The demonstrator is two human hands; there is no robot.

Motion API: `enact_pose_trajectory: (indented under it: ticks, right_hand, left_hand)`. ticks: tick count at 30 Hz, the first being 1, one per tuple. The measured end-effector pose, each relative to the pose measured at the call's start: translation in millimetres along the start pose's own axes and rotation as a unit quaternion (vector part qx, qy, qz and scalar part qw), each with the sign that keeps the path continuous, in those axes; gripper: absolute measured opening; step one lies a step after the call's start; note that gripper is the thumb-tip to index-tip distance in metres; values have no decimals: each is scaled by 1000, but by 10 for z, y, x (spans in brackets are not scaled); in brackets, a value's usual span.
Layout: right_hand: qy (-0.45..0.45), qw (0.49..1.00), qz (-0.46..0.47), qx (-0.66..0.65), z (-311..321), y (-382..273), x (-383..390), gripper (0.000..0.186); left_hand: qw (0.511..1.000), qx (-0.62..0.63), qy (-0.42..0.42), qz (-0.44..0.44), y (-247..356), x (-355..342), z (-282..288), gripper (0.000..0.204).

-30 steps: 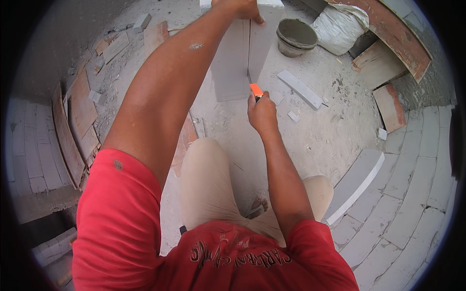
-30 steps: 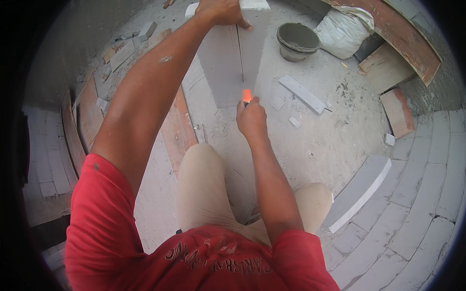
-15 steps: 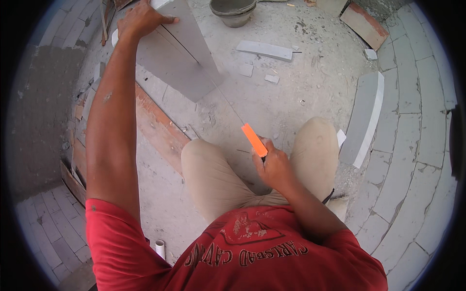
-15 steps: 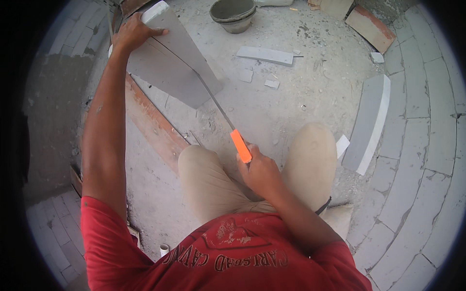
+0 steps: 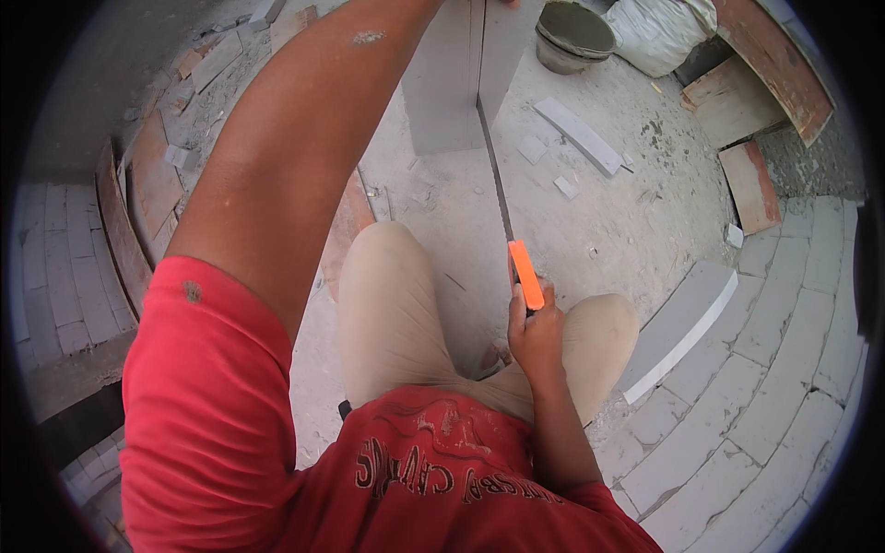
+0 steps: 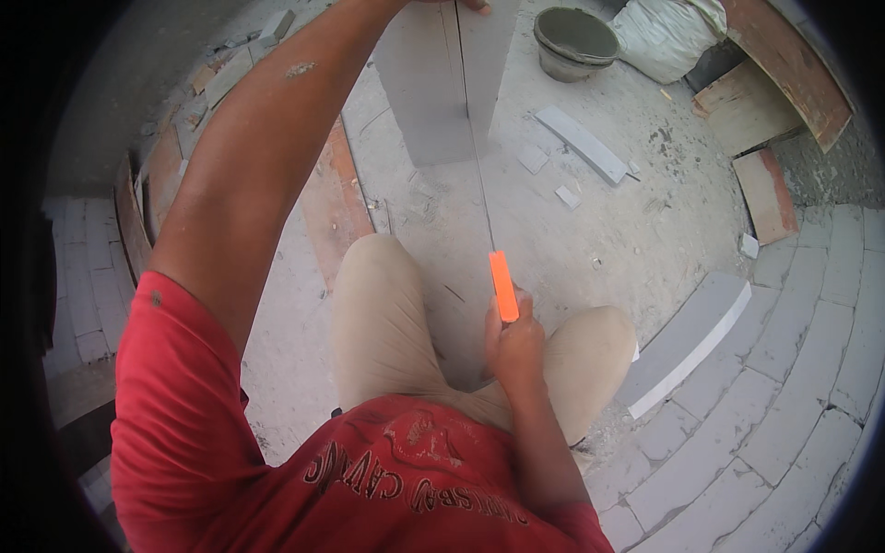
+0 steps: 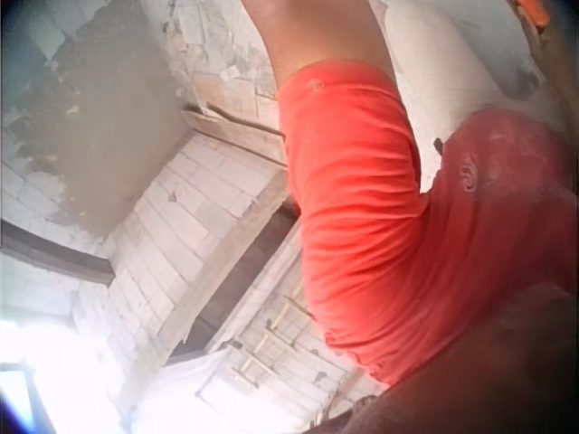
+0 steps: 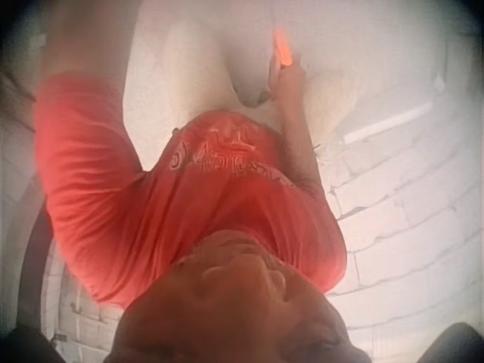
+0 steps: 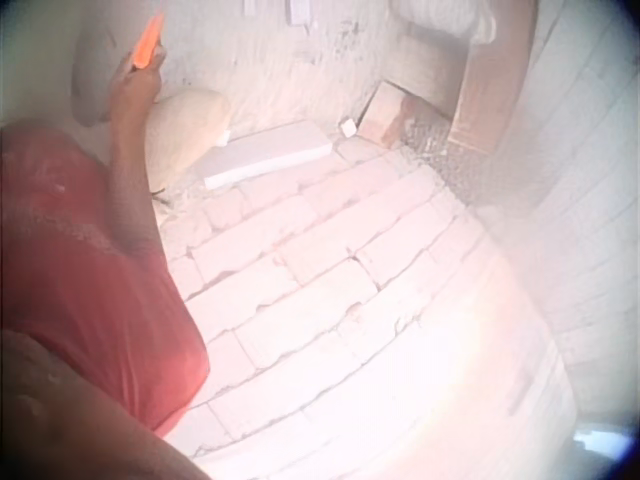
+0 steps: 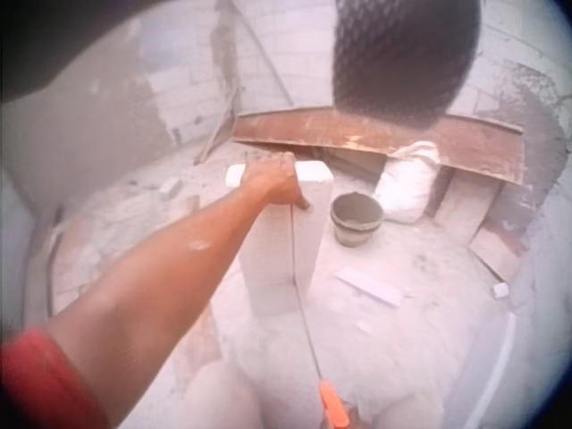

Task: The person uses a hand saw to cut a white rectangular tile on a construction site floor. They hold the tile steady with one hand and saw through it with the other, creating a cut piece.

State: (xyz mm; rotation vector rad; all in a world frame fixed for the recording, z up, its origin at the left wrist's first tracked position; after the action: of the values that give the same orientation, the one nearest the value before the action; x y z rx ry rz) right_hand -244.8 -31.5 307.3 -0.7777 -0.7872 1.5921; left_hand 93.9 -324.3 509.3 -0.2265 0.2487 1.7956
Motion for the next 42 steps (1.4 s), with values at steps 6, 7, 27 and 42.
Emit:
enact_pose_trajectory:
  ticks: [6, 7, 27, 42]
  right_hand:
    - [27, 993, 7, 113, -927, -113, -1888, 42]
    - [25, 993, 2, 111, -883, -26, -1752, 41]
    - [-12, 998, -25, 51, -125, 189, 18, 28]
    - [14, 1000, 9, 21, -186, 297, 106, 23]
  left_hand:
    - [999, 25, 19, -33, 372, -105, 26, 117]
    - [999, 12, 10, -31, 407, 11, -27, 116]
    - [999, 7, 31, -8, 119, 54, 77, 103]
    - [1000, 15, 27, 3, 29, -33, 57, 104]
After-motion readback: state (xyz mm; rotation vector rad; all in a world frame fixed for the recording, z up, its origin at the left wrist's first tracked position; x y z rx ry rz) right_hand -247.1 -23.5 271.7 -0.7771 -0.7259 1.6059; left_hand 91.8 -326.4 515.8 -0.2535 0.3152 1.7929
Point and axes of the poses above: each hand's wrist, its own x-axis away from the middle knuckle, its own z-axis out of the back of the hand, y = z × x, the point moved 5 cm from there along -x, towards the middle knuckle, and after that the axes turned 12 degrees about y, right-handed, at the moved point
